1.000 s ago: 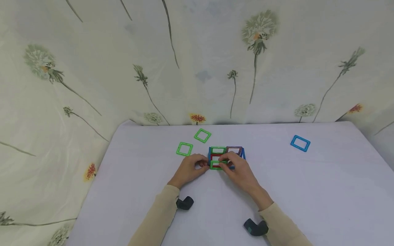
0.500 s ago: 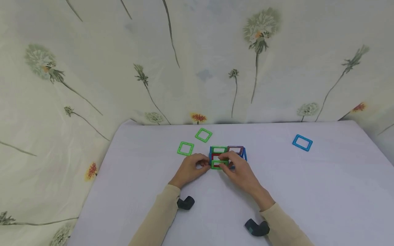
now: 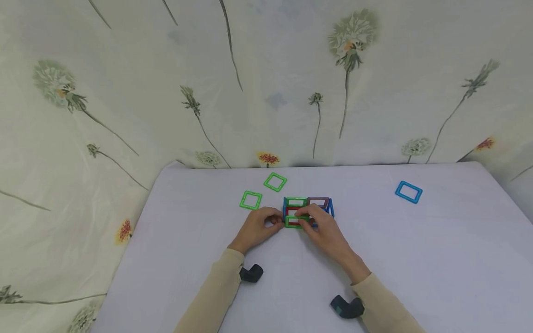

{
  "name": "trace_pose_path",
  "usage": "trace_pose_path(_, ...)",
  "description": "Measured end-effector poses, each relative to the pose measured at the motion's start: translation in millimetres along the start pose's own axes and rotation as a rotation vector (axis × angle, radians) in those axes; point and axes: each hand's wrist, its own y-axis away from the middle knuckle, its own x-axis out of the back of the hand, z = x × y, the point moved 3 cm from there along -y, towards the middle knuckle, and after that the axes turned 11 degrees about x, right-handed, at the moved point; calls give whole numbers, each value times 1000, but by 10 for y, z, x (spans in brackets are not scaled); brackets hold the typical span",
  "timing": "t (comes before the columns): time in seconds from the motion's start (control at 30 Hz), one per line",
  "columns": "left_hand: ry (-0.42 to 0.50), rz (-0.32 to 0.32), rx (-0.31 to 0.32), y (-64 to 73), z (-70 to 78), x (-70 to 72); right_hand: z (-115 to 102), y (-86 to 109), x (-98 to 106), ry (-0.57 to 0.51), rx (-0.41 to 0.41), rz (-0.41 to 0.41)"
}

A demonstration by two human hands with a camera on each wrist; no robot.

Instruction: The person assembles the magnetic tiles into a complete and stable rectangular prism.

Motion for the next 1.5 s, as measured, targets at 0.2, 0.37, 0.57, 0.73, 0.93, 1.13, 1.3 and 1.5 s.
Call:
trace_pose_path(0.2,-13,6,-18,-2,1,3,1,-2,-9,14,-3,2)
trace_pose_path(0.37,-37,16,-37,-1,5,4,-8,-2,-7,9,-1,1)
trace_pose_path(0.57,-46,10,-28,7,10,1,8,11,-22,0,18,6)
trace_pose_path(0.73,-48,7,-25,10,17,2,17,6,-26,-9,41,19)
trace_pose_path(0.93,-49,5,-17,10,18,1,-27,-7,12,-12,46,35)
trace_pose_path(1.13,-44,8,-25,10,7,-3,-36,-7,53,-9,81,48)
trace_pose_path(1.3,-36,4,-19,11,7,-4,-19,-11,114,-36,83,70)
trace_pose_path(1.5,-37,7,-11,17,21,4,-2,-3,200,-135,35,87)
